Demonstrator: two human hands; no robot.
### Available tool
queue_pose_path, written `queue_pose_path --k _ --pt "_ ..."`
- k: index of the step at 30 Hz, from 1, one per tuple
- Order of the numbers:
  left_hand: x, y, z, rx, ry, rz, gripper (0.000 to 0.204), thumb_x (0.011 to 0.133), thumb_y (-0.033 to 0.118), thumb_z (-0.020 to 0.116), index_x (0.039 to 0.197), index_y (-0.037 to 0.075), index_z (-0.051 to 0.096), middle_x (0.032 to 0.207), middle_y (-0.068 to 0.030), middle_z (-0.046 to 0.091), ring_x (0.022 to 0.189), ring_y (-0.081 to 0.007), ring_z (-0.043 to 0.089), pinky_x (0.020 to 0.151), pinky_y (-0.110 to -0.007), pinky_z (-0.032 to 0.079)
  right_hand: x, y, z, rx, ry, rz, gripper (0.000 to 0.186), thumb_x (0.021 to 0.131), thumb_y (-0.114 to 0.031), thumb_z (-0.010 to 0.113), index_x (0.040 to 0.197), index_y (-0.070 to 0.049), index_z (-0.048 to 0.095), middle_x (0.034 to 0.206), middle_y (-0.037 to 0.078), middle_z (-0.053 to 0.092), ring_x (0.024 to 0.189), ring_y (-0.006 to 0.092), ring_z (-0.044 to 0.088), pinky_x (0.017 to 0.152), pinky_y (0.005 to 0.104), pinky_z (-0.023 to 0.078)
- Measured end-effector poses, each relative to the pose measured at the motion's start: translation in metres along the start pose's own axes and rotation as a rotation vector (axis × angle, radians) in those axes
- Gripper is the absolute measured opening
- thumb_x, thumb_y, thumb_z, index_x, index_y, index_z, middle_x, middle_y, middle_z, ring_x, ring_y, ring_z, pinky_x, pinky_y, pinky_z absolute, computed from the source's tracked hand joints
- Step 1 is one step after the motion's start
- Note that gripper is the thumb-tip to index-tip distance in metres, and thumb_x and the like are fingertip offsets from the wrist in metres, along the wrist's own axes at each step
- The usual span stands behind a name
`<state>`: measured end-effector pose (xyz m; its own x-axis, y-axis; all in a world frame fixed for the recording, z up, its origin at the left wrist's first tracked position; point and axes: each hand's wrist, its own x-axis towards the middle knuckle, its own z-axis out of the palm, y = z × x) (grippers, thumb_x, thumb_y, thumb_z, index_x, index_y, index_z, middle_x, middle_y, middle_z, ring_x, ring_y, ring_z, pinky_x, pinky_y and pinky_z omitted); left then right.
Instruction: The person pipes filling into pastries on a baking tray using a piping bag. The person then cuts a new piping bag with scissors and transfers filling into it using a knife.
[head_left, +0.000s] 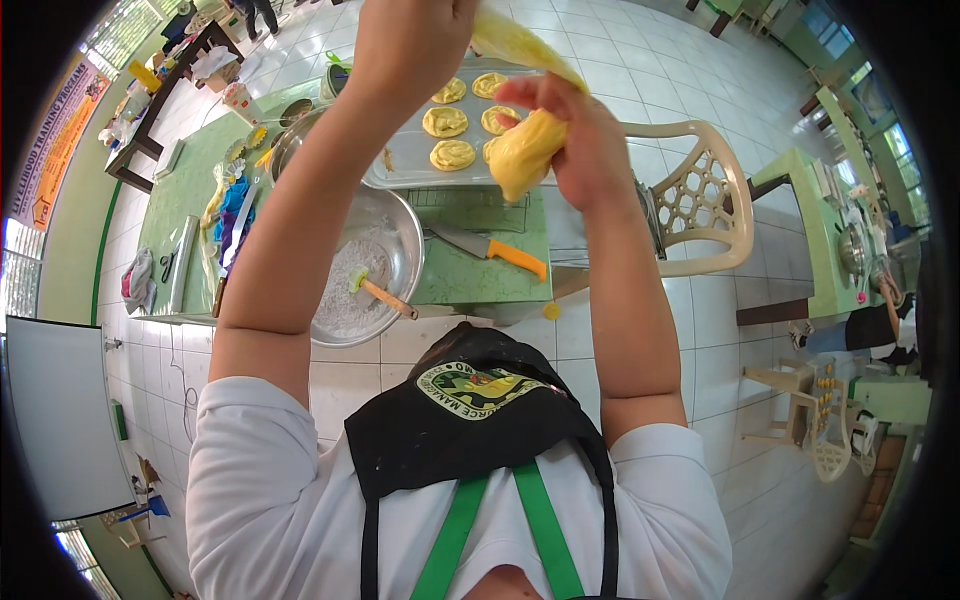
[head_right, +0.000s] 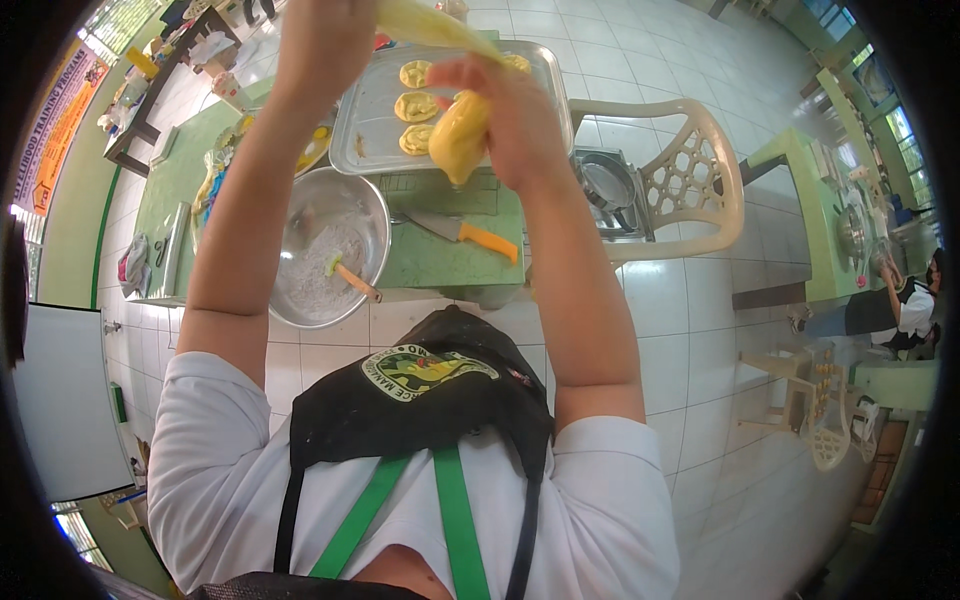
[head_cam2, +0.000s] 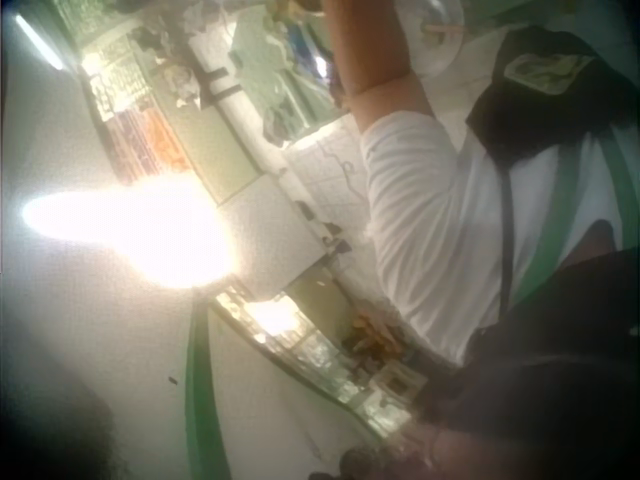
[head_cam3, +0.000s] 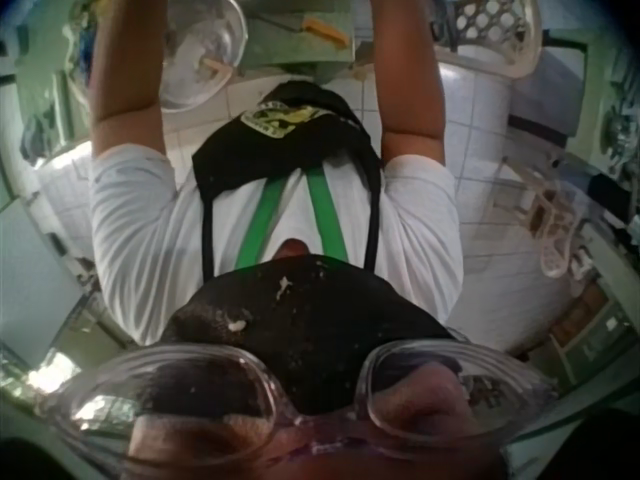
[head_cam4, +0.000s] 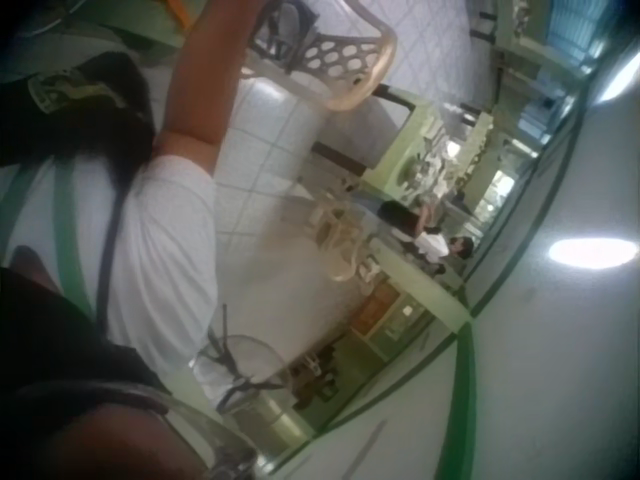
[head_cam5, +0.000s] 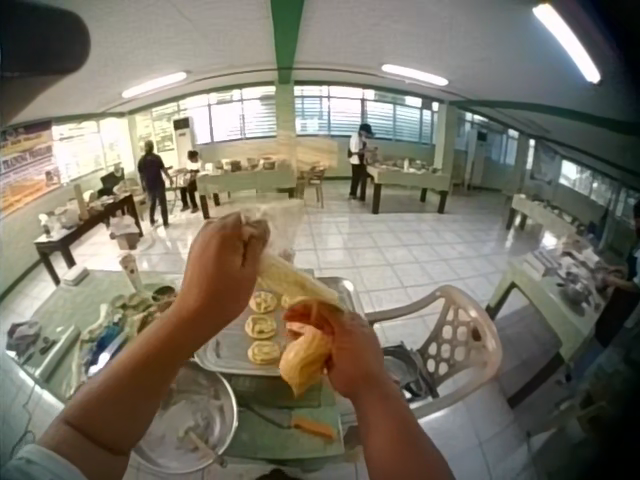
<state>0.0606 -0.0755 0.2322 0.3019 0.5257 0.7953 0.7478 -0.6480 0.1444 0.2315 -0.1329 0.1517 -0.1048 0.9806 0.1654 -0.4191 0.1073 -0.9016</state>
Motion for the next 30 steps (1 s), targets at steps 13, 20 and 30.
queue_pose_path --k 13,20,30 --pt "0.010 -0.003 0.031 -0.769 -0.769 -0.449 0.045 0.085 0.017 0.067 0.117 -0.005 0.046 0.099 -0.0167 0.065 0.093 -0.0201 0.062 0.078 -0.032 0.050 0.050 0.029 -0.008 0.384 0.260 -0.412 0.029 0.097 -0.028 0.054 0.116 -0.006 0.049 0.106 0.010 0.063 0.103 0.0298 0.062 0.087 0.0435 0.053" --pt "-0.058 -0.130 0.112 -0.265 -0.660 -0.295 0.023 0.082 0.015 0.054 0.098 0.007 0.068 0.093 -0.0138 0.069 0.086 -0.0311 0.065 0.076 -0.036 0.051 0.071 0.034 -0.041 0.459 0.548 -0.320 0.025 0.099 -0.040 0.048 0.096 -0.016 0.043 0.071 -0.001 0.043 0.068 0.0149 0.046 0.096 0.0521 0.045" --pt "-0.121 -0.183 0.219 0.076 -0.792 0.071 0.016 0.072 0.015 0.064 0.086 0.008 0.064 0.087 -0.0075 0.065 0.089 -0.0261 0.062 0.078 -0.041 0.047 0.112 0.097 -0.054 0.404 0.738 -0.319 0.042 0.099 -0.049 0.039 0.092 -0.008 0.040 0.069 0.001 0.044 0.065 0.0158 0.048 0.077 0.0420 0.053"
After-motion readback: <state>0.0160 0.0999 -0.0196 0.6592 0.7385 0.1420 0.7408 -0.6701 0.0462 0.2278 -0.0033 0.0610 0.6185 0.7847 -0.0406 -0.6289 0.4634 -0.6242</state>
